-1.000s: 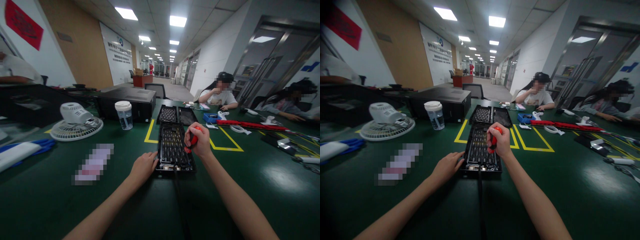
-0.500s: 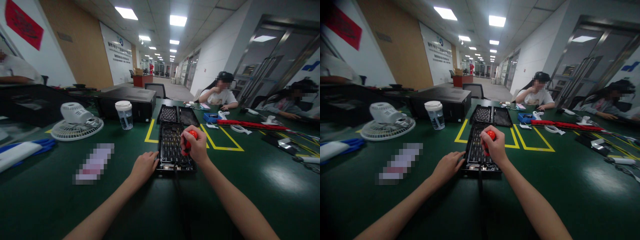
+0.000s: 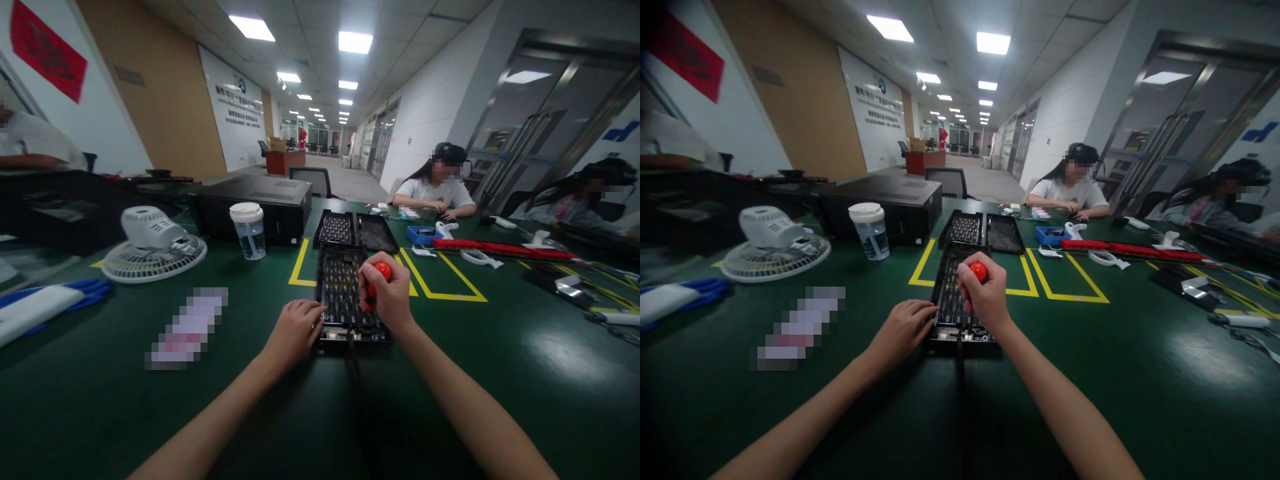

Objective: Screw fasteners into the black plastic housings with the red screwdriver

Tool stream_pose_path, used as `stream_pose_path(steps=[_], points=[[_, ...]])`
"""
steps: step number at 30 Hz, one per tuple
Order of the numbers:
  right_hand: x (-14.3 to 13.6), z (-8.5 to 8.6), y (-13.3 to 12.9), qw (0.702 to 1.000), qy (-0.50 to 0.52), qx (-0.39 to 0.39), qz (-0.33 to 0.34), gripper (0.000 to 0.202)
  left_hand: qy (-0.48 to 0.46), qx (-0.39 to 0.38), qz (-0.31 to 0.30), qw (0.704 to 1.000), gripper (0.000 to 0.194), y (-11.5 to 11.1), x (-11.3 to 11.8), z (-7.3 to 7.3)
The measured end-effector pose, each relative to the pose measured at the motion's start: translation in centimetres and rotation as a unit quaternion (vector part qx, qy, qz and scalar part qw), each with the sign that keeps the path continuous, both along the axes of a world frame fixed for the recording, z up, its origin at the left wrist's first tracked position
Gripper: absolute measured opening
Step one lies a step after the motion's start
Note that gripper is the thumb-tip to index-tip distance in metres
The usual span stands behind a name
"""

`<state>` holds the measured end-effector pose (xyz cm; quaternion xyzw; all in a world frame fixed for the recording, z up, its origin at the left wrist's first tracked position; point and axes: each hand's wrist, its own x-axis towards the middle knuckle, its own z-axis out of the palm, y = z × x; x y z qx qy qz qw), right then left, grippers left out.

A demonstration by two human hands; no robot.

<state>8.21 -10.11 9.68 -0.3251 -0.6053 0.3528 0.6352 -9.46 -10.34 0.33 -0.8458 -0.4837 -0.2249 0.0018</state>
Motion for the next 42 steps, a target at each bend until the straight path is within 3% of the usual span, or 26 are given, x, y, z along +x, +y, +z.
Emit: stream_pose_path(steps=[9, 17, 21, 42], points=[[-0.1, -0.3, 0.2, 1.0, 0.012, -0.005, -0.016, 0.02, -0.013, -0.023, 0.05, 0.998, 0.036, 0.3, -0.3, -0.6], [0.4, -0.6, 0.8, 0.994, 0.086, -0.02, 0.072, 0.027, 0.024, -0.058, 0.068, 0.996, 0.036, 0.4, -0.4, -0.7], [0.4, -0.6, 1.1, 0.992, 0.098, -0.014, 0.08, 0.028, 0.038, -0.069, 0.061, 0.995, 0.036, 0.2, -0.4, -0.4], [-0.1, -1.1, 2.0, 0.993, 0.116, 0.002, 0.005, 0.019, 0.093, -0.065, 0.077, 0.991, 0.039, 0.2, -0.3, -0.5]])
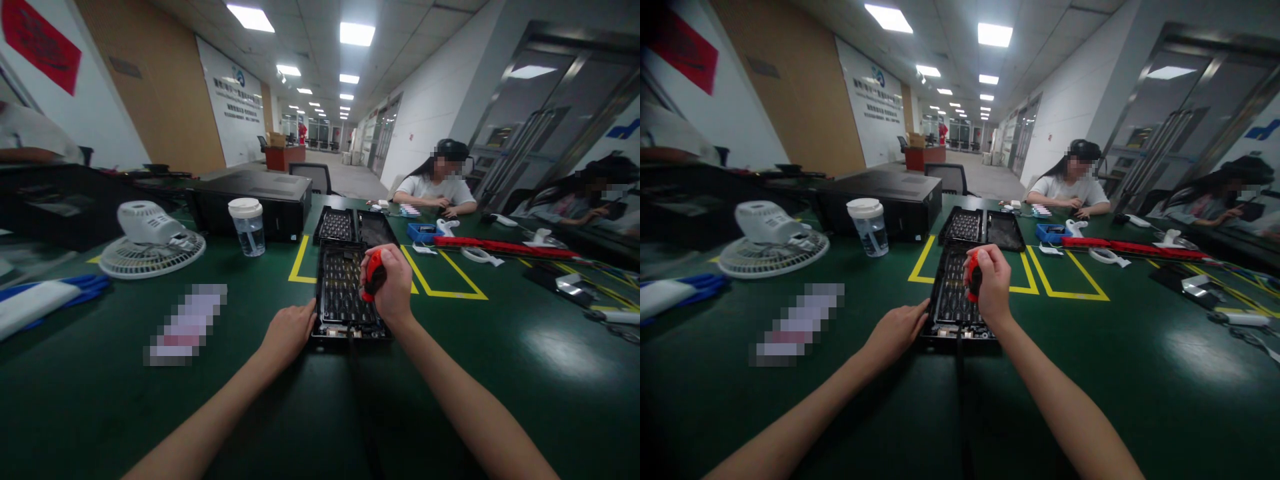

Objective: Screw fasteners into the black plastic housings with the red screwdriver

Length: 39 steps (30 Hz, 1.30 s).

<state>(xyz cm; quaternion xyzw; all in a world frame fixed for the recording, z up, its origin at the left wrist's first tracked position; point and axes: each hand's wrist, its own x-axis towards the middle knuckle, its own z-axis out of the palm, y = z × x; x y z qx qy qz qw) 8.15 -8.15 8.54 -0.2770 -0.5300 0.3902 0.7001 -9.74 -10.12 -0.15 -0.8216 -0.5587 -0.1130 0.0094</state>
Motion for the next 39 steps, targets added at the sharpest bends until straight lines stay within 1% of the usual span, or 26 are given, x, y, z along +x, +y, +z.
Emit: stream_pose_path(steps=[5, 13, 19, 25, 39], points=[[0.16, -0.05, 0.03, 1.0, -0.003, -0.009, -0.003, 0.019, 0.004, -0.01, 0.006, 1.0, 0.04, -0.04, 0.04, 0.2], [0.14, 0.07, 0.11, 1.0, -0.004, -0.003, 0.012, 0.015, 0.001, -0.014, 0.009, 1.0, 0.04, -0.14, 0.1, 0.3], [0.11, 0.26, 0.0, 1.0, -0.006, -0.004, 0.02, 0.015, 0.005, -0.022, 0.014, 1.0, 0.041, -0.07, 0.16, 0.3], [0.18, 0.36, 0.0, 1.0, -0.008, 0.0, 0.024, 0.015, 0.009, -0.01, 0.012, 1.0, 0.04, 0.01, 0.13, 0.05], [0.24, 0.68, -0.14, 1.0, -0.019, 0.013, 0.02, 0.016, 0.007, -0.012, 0.014, 1.0, 0.041, -0.05, 0.21, 0.4]])
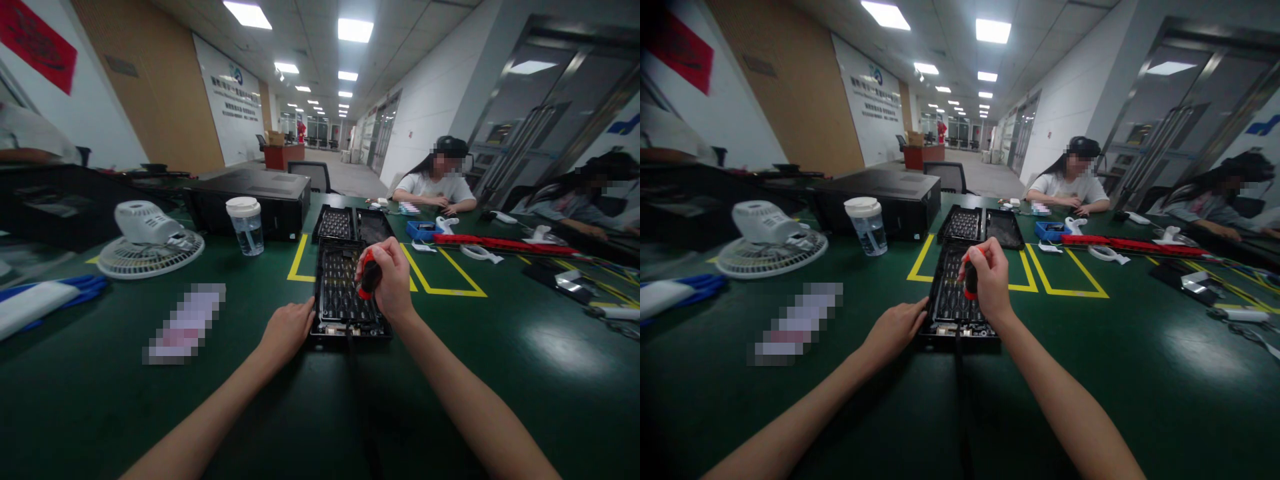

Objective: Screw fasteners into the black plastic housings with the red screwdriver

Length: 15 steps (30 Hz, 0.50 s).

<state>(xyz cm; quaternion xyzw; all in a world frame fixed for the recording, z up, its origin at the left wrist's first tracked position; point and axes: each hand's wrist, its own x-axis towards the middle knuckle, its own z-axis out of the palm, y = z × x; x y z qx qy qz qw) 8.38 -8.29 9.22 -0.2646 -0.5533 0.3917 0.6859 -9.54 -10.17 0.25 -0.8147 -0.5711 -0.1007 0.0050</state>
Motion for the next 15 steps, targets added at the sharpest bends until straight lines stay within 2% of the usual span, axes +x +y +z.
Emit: stream_pose_path(steps=[15], points=[[0.39, -0.07, 0.22, 0.999, -0.024, 0.016, -0.024, 0.017, -0.008, 0.005, -0.002, 1.0, 0.04, 0.18, -0.05, -0.16]])
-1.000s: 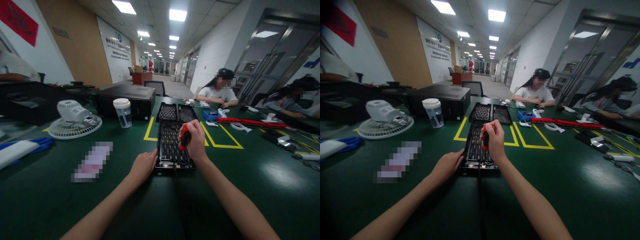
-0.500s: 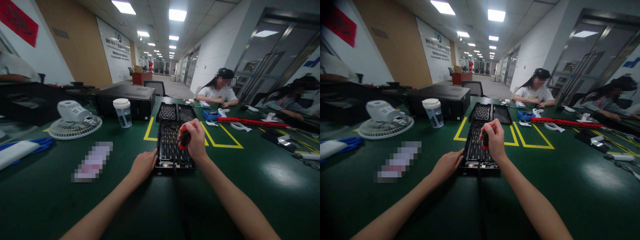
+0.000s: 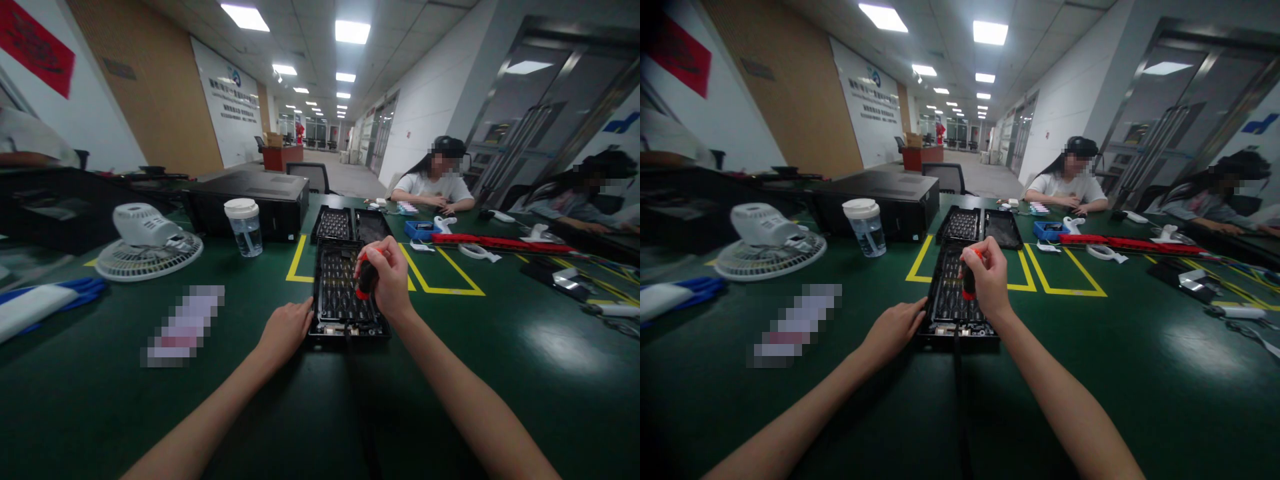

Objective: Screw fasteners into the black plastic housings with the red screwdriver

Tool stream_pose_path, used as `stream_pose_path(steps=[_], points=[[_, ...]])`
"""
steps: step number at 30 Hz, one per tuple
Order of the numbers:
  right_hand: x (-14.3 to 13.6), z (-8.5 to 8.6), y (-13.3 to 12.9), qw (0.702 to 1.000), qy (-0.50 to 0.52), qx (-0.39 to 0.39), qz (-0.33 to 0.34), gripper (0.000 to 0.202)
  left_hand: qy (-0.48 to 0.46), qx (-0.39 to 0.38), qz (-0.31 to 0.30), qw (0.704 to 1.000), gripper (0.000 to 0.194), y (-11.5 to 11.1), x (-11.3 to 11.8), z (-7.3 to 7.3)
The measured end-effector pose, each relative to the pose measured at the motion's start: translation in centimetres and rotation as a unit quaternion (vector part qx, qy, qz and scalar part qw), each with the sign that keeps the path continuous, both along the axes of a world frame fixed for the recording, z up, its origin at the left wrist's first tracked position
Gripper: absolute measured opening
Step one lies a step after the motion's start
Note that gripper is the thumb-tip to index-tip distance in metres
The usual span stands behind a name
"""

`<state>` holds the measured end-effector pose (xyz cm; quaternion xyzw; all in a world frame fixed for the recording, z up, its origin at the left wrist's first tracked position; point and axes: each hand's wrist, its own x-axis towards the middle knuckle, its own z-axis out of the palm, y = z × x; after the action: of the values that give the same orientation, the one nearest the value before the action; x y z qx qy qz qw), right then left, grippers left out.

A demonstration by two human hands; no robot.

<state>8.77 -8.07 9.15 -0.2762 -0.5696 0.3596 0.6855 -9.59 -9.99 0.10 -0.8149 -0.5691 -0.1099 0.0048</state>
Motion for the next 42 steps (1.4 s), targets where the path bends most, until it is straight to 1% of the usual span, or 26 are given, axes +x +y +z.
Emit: stream_pose_path(steps=[8, 14, 20, 35, 39, 42], points=[[0.08, 0.09, -0.05, 1.0, -0.013, -0.001, -0.011, 0.022, -0.01, -0.01, 0.005, 1.0, 0.039, 0.01, 0.02, -0.15], [0.13, -0.08, 0.0, 0.998, -0.029, 0.001, -0.05, 0.024, -0.013, -0.002, 0.001, 1.0, 0.039, -0.08, -0.03, -0.07], [0.06, 0.02, -0.17, 0.997, -0.037, 0.01, -0.071, 0.026, -0.004, 0.002, -0.004, 1.0, 0.04, -0.14, 0.06, 0.21], [-0.05, 0.02, -0.4, 0.991, -0.062, 0.004, -0.12, 0.033, 0.01, 0.006, 0.004, 1.0, 0.039, -0.07, 0.08, -0.07], [-0.09, -0.12, -0.44, 0.991, -0.057, -0.001, -0.118, 0.031, 0.008, 0.006, 0.002, 1.0, 0.04, -0.08, 0.07, -0.06], [-0.13, -0.25, -0.4, 0.993, -0.057, 0.002, -0.102, 0.025, 0.004, 0.008, 0.0, 1.0, 0.04, -0.09, 0.03, -0.02]])
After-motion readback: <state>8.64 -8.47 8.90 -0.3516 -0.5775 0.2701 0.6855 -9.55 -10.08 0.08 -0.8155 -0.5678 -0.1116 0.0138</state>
